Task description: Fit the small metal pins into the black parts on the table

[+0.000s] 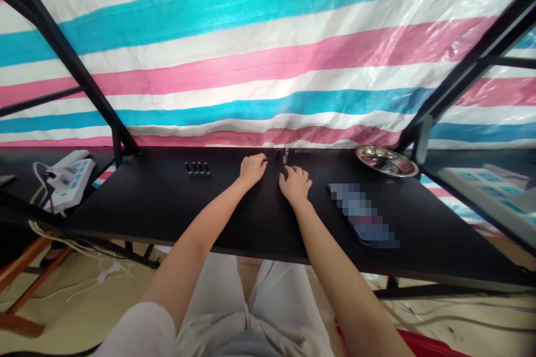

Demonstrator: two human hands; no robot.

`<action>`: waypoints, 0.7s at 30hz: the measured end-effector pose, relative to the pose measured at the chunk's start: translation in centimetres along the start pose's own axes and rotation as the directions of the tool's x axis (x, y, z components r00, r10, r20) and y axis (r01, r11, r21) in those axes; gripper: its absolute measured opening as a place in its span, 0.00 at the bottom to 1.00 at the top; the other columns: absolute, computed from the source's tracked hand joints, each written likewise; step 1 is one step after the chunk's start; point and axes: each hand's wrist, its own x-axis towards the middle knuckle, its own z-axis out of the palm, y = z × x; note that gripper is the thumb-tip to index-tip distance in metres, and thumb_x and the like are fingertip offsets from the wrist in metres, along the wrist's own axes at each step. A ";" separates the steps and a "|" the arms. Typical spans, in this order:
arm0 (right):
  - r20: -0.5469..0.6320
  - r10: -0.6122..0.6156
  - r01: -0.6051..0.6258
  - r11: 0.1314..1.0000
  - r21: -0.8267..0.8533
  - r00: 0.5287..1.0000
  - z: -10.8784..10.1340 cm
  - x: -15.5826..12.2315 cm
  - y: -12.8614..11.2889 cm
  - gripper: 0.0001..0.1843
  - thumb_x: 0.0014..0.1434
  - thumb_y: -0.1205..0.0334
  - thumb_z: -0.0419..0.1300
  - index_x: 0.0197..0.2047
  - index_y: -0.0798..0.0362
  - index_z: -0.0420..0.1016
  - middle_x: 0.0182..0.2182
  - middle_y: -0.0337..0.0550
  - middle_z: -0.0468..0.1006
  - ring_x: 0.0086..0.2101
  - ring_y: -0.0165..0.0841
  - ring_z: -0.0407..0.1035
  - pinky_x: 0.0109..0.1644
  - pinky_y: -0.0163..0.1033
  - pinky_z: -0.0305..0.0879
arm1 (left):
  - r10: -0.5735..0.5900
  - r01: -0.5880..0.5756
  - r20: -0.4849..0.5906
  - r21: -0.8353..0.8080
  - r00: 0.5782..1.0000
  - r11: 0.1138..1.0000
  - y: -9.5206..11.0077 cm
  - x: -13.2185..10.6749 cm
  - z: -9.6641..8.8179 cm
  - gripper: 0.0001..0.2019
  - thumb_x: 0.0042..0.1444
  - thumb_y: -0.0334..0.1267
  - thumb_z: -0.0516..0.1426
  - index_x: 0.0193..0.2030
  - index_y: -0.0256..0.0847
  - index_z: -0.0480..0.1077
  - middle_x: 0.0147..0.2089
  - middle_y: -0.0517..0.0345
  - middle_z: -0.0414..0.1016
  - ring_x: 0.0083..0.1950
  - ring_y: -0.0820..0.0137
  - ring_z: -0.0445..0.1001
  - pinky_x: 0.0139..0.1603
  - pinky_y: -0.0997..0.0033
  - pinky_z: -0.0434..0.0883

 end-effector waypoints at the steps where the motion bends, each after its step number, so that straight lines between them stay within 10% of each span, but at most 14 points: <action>1: 0.019 0.007 -0.007 1.000 -0.029 1.000 0.2 0.2 -0.1 0.22 0.58 0.58 0.49 0.54 0.54 0.67 0.55 0.55 0.64 0.54 0.47 0.54 0.51 0.55 0.53 | -0.029 0.027 -0.032 -0.056 0.999 0.998 -0.5 -0.7 -0.5 0.07 0.55 0.36 0.54 0.39 0.41 0.70 0.36 0.57 0.76 0.37 0.69 0.73 0.39 0.70 0.64; 11: 0.164 0.033 -0.009 0.990 -0.142 0.986 2.3 2.6 -1.1 0.25 0.62 0.53 0.42 0.58 0.51 0.62 0.59 0.54 0.57 0.58 0.46 0.46 0.56 0.63 0.42 | -0.327 0.169 -0.192 -0.563 0.925 0.809 -3.5 -7.1 -3.4 0.09 0.49 0.42 0.57 0.33 0.38 0.70 0.28 0.58 0.73 0.27 0.75 0.69 0.33 0.74 0.68; 21: 0.094 -0.040 0.048 0.995 -0.088 0.995 2.6 2.9 -0.8 0.24 0.59 0.56 0.47 0.54 0.58 0.66 0.54 0.59 0.62 0.53 0.48 0.53 0.53 0.62 0.46 | -0.394 0.208 -0.184 -0.614 0.900 0.762 -4.5 -8.6 -3.1 0.09 0.49 0.43 0.57 0.31 0.38 0.69 0.27 0.59 0.71 0.27 0.75 0.67 0.33 0.73 0.68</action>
